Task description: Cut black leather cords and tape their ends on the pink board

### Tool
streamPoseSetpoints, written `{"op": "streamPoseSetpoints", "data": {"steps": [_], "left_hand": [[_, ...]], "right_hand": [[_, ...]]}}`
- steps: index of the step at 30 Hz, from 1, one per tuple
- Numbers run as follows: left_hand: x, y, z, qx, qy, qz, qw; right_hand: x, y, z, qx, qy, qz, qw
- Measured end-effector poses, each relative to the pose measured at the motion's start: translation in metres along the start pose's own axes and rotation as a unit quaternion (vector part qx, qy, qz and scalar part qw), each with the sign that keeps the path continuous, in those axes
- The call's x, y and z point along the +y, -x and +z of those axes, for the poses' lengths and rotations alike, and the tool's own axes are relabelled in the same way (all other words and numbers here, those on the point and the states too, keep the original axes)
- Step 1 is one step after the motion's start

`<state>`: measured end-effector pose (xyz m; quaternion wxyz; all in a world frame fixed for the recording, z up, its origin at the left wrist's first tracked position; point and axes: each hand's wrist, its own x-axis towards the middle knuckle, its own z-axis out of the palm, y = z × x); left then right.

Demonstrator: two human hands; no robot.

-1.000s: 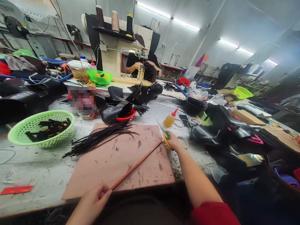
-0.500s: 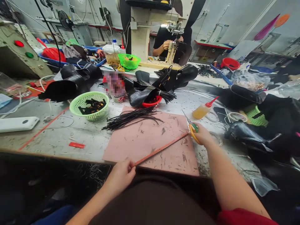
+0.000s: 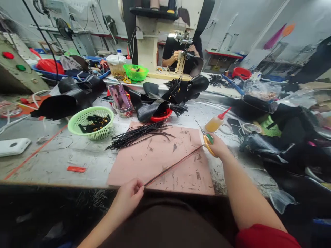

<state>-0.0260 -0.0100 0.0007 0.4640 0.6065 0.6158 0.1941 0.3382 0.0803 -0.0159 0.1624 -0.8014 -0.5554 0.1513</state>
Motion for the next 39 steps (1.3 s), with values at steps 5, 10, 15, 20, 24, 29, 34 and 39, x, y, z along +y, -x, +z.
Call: {"op": "streamPoseSetpoints", "data": {"steps": [5,10,15,20,24,29,34,39], "left_hand": [[0.018,-0.025,0.000,0.018,0.157,-0.071,0.985],[0.020,-0.038,0.007,0.057,0.260,-0.087,0.960],[0.014,-0.038,0.003,0.069,0.325,-0.127,0.935],[0.024,-0.041,0.004,0.071,0.349,-0.136,0.924],[0.040,-0.049,0.012,0.049,0.370,-0.089,0.923],[0.061,-0.052,0.020,0.021,0.394,-0.044,0.918],[0.070,-0.041,0.034,0.007,0.427,-0.016,0.904],[0.068,-0.032,0.043,0.009,0.442,0.034,0.897]], "right_hand": [[-0.027,-0.045,-0.014,0.003,0.019,-0.017,1.000],[-0.047,-0.078,-0.009,-0.051,0.040,-0.019,0.998],[-0.024,-0.078,-0.033,-0.082,0.046,-0.011,0.996],[0.028,-0.045,-0.060,-0.083,0.031,0.091,0.992],[0.043,-0.012,-0.043,-0.032,-0.052,0.135,0.989],[-0.006,0.028,-0.001,0.080,-0.262,0.077,0.959],[-0.082,0.083,0.032,0.086,-0.505,-0.029,0.858],[-0.122,0.115,0.045,-0.029,-0.751,-0.054,0.657]]}}
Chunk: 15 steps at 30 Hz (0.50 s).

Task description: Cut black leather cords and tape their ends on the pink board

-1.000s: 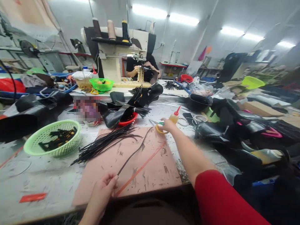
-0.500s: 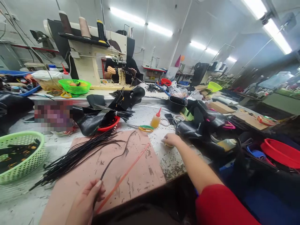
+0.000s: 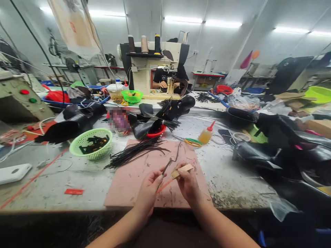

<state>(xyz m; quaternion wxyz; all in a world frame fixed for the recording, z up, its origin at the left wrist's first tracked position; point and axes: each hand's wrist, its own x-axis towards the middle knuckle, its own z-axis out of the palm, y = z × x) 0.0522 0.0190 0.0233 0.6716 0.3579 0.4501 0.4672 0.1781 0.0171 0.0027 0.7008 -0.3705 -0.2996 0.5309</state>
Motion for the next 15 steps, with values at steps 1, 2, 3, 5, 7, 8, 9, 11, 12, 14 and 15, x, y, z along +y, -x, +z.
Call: {"op": "streamPoseSetpoints", "data": {"steps": [1,2,3,5,7,8,9,11,12,14,15], "left_hand": [[-0.001,0.001,0.000,-0.007,0.006,0.009,1.000],[-0.001,0.002,0.000,-0.013,0.009,0.015,1.000],[-0.001,0.003,0.000,-0.017,0.007,0.020,1.000],[-0.001,0.004,0.000,-0.022,-0.004,0.029,0.999],[-0.002,0.004,-0.001,-0.021,-0.021,0.045,0.999],[-0.002,0.004,-0.001,-0.021,-0.031,0.054,0.998],[-0.002,0.004,-0.002,-0.019,-0.041,0.063,0.997],[-0.002,0.003,-0.002,-0.018,-0.058,0.074,0.995],[-0.002,0.002,-0.003,-0.018,-0.065,0.076,0.995],[-0.001,0.002,-0.003,-0.015,-0.072,0.076,0.994],[-0.001,0.002,-0.003,-0.012,-0.071,0.074,0.995]], "right_hand": [[0.001,0.002,0.004,-0.003,-0.018,0.020,1.000],[0.002,0.003,0.008,-0.003,-0.032,0.036,0.999],[0.002,0.004,0.011,-0.002,-0.041,0.049,0.998],[0.001,0.005,0.015,0.001,-0.050,0.065,0.997],[0.000,0.007,0.018,0.002,-0.051,0.072,0.996],[0.000,0.008,0.019,0.000,-0.049,0.071,0.996],[0.000,0.008,0.020,-0.004,-0.044,0.069,0.997],[0.001,0.009,0.020,-0.009,-0.025,0.061,0.998],[0.001,0.009,0.019,-0.009,-0.013,0.058,0.998],[0.002,0.009,0.018,-0.015,0.013,0.051,0.999],[0.002,0.009,0.018,-0.018,0.028,0.042,0.999]]}}
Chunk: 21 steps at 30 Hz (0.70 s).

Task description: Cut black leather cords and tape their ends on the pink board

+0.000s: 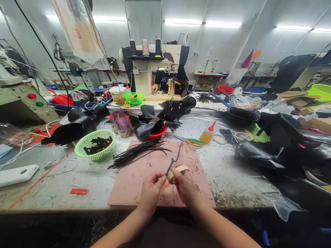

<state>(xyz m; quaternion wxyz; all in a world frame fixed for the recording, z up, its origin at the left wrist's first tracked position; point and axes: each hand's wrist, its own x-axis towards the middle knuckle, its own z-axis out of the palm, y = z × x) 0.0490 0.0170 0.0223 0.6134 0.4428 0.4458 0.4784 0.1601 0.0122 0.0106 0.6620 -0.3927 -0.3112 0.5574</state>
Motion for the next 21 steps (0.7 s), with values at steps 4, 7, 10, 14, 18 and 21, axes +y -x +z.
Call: {"op": "streamPoseSetpoints", "data": {"steps": [4,7,10,14,18,21], "left_hand": [[0.002,0.002,0.001,0.023,0.031,-0.019,0.999],[0.002,0.004,0.002,0.024,0.087,-0.047,0.995],[0.003,0.005,0.003,0.022,0.147,-0.074,0.986],[0.005,0.004,0.002,0.037,0.192,-0.093,0.976],[0.005,0.003,0.001,0.062,0.217,-0.112,0.968],[0.004,0.003,0.000,0.063,0.208,-0.121,0.969]], "right_hand": [[0.001,0.001,-0.003,0.003,0.126,-0.105,0.987],[0.005,0.002,-0.008,0.001,0.248,-0.226,0.942],[0.010,-0.001,-0.017,-0.052,0.356,-0.313,0.879],[0.007,-0.006,-0.022,-0.090,0.460,-0.349,0.811],[-0.007,-0.006,-0.015,-0.110,0.440,-0.248,0.856],[-0.015,-0.004,-0.010,-0.105,0.397,-0.168,0.896]]}}
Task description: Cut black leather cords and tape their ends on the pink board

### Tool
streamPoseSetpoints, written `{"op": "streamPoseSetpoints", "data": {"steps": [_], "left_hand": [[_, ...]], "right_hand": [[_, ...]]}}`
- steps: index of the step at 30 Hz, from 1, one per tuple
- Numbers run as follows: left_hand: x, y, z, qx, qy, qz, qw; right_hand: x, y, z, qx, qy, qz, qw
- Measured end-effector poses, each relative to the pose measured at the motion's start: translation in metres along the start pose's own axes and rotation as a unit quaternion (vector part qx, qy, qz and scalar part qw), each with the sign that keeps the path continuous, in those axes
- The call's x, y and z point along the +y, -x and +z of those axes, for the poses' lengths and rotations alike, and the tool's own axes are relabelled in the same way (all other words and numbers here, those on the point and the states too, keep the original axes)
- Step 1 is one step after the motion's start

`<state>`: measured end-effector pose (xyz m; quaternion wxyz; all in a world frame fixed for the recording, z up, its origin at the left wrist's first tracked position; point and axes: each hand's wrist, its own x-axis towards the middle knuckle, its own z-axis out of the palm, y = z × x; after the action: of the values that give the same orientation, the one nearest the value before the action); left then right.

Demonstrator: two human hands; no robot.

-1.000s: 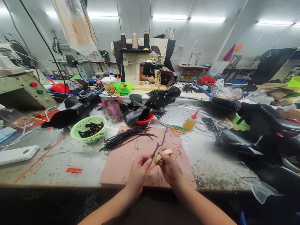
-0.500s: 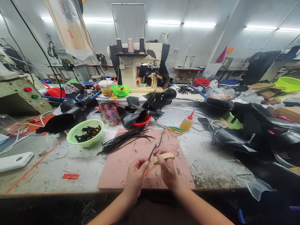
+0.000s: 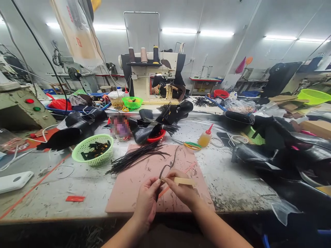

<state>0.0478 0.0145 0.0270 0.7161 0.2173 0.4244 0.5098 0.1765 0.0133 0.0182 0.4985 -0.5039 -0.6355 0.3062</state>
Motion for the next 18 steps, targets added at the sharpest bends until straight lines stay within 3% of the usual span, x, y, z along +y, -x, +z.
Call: {"op": "streamPoseSetpoints", "data": {"steps": [6,11,14,18], "left_hand": [[-0.001,-0.001,-0.001,-0.020,-0.033,0.009,0.999],[0.002,-0.002,-0.001,0.027,-0.039,0.024,0.999],[0.003,-0.002,-0.001,0.046,-0.025,0.030,0.998],[0.001,-0.001,-0.002,0.019,-0.024,0.035,0.999]], "right_hand": [[0.000,0.001,0.005,0.063,-0.051,0.073,0.994],[0.002,0.002,0.001,0.134,-0.095,0.113,0.980],[-0.003,0.003,0.004,0.103,-0.218,0.181,0.954],[-0.007,0.005,0.016,0.067,-0.331,0.246,0.909]]}}
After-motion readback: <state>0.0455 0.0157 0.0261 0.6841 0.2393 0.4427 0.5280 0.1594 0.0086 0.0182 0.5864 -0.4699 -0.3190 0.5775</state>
